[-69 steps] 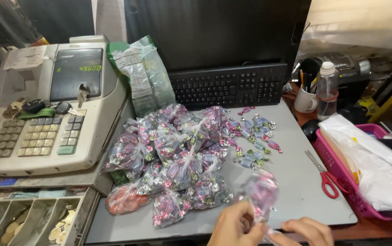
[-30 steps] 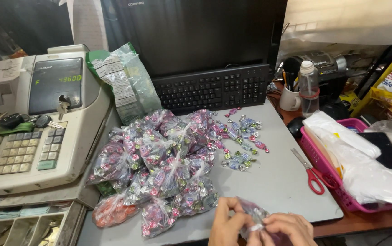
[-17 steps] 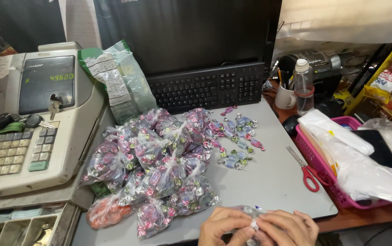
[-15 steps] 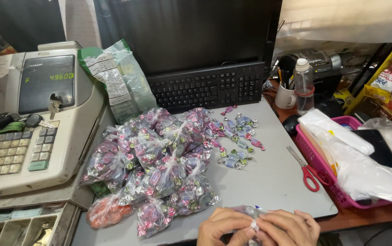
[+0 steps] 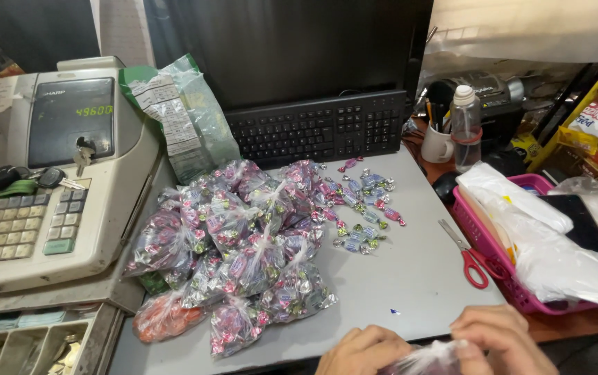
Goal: Bagging small wrapped items from a large pile into individual plastic bags at a checkout counter
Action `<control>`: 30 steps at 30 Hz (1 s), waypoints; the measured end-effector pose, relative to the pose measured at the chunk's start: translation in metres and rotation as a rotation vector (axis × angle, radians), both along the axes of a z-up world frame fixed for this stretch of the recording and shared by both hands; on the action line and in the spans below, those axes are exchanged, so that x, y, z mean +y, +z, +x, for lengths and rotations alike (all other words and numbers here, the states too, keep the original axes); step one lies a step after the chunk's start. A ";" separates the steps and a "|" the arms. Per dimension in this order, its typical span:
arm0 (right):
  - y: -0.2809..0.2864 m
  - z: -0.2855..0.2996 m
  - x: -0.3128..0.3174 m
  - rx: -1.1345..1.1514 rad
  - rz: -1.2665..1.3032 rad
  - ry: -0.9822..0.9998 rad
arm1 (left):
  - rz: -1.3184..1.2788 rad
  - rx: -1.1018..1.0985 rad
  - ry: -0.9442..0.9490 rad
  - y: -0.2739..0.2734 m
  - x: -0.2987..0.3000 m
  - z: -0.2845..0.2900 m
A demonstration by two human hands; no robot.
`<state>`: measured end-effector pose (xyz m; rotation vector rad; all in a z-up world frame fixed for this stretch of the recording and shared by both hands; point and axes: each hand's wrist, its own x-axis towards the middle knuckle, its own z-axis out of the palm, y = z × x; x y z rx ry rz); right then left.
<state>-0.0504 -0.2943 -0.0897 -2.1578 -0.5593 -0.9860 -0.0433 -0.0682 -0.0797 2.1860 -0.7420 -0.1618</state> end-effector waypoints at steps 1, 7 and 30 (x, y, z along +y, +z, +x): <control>0.027 -0.013 0.020 0.004 0.192 -0.144 | -0.008 0.016 0.087 0.015 0.001 -0.005; 0.021 0.001 0.035 0.295 0.182 0.212 | -0.523 -0.334 0.339 0.033 0.011 -0.003; 0.051 0.040 0.092 0.389 0.224 0.504 | -0.134 -0.845 0.567 0.027 0.054 0.058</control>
